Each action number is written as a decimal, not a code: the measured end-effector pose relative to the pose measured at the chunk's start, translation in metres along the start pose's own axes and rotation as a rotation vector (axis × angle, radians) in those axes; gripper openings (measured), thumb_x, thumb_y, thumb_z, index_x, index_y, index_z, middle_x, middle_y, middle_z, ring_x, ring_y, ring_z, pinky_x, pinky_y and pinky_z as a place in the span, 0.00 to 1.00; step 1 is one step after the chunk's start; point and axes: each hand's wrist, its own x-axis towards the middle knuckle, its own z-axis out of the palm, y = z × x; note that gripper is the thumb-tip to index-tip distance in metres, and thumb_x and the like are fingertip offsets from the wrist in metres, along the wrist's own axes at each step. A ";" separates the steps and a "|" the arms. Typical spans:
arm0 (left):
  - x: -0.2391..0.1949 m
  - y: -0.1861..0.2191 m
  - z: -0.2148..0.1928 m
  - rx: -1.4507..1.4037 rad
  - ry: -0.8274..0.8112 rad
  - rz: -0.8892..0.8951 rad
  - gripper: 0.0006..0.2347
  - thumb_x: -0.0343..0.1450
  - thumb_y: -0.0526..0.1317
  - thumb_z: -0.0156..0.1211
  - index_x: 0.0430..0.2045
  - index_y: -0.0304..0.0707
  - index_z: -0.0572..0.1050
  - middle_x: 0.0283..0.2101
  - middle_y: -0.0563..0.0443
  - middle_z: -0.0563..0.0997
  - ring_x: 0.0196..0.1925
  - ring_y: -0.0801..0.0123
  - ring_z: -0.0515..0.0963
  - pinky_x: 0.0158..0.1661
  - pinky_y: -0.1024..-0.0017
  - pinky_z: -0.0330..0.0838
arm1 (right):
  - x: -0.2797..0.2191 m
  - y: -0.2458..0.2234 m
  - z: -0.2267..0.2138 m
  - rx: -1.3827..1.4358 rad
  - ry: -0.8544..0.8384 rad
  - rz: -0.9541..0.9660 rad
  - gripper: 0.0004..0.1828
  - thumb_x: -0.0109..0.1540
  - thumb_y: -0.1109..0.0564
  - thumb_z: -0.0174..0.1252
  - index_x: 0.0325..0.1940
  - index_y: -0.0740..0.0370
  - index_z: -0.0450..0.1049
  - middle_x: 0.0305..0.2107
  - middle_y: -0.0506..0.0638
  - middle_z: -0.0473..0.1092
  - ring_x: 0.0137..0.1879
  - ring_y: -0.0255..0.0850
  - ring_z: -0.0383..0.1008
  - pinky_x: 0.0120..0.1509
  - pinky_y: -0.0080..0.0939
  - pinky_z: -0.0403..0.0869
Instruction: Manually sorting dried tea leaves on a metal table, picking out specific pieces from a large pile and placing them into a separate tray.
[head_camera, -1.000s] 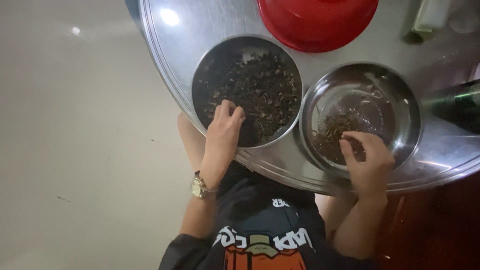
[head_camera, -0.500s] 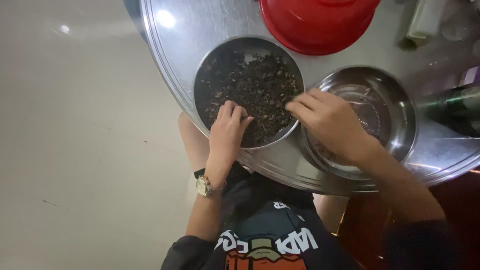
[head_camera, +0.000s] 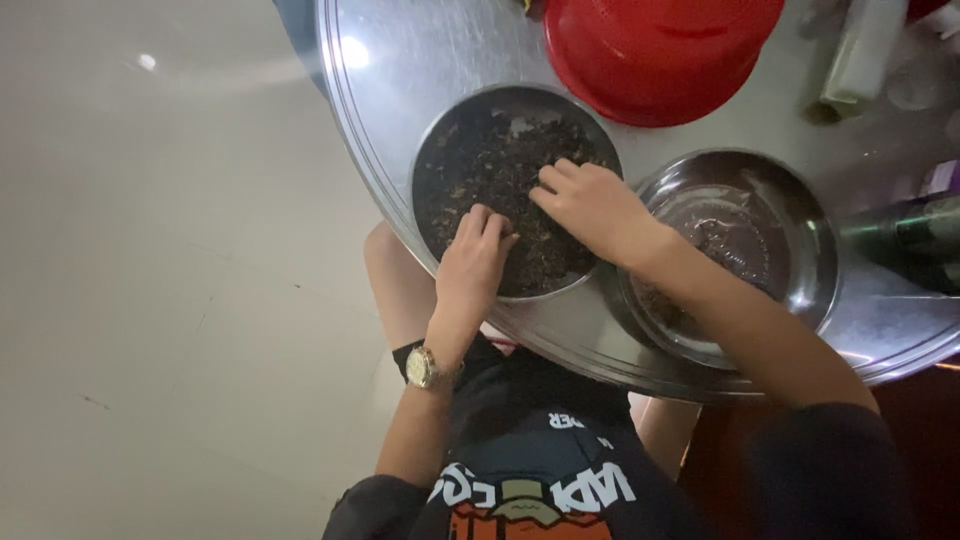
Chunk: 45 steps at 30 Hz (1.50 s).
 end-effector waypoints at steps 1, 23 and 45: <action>0.000 0.001 -0.001 0.001 0.003 0.007 0.06 0.75 0.39 0.61 0.34 0.37 0.73 0.38 0.50 0.70 0.43 0.62 0.79 0.40 0.74 0.79 | 0.001 0.001 0.000 -0.005 0.003 0.005 0.06 0.65 0.60 0.62 0.45 0.52 0.76 0.39 0.46 0.70 0.45 0.37 0.72 0.42 0.32 0.72; -0.003 0.005 -0.008 -0.017 -0.048 -0.050 0.06 0.75 0.39 0.61 0.39 0.38 0.73 0.39 0.51 0.70 0.45 0.62 0.79 0.39 0.71 0.79 | 0.008 0.005 0.001 0.247 -0.213 -0.031 0.13 0.64 0.67 0.58 0.53 0.67 0.74 0.44 0.59 0.74 0.52 0.50 0.77 0.54 0.44 0.78; 0.001 0.001 0.001 -0.157 0.066 0.015 0.11 0.77 0.42 0.57 0.46 0.35 0.72 0.41 0.46 0.71 0.45 0.54 0.80 0.43 0.63 0.78 | -0.011 0.009 0.001 0.618 -0.164 0.135 0.22 0.66 0.60 0.60 0.63 0.69 0.70 0.51 0.62 0.75 0.59 0.54 0.77 0.63 0.49 0.74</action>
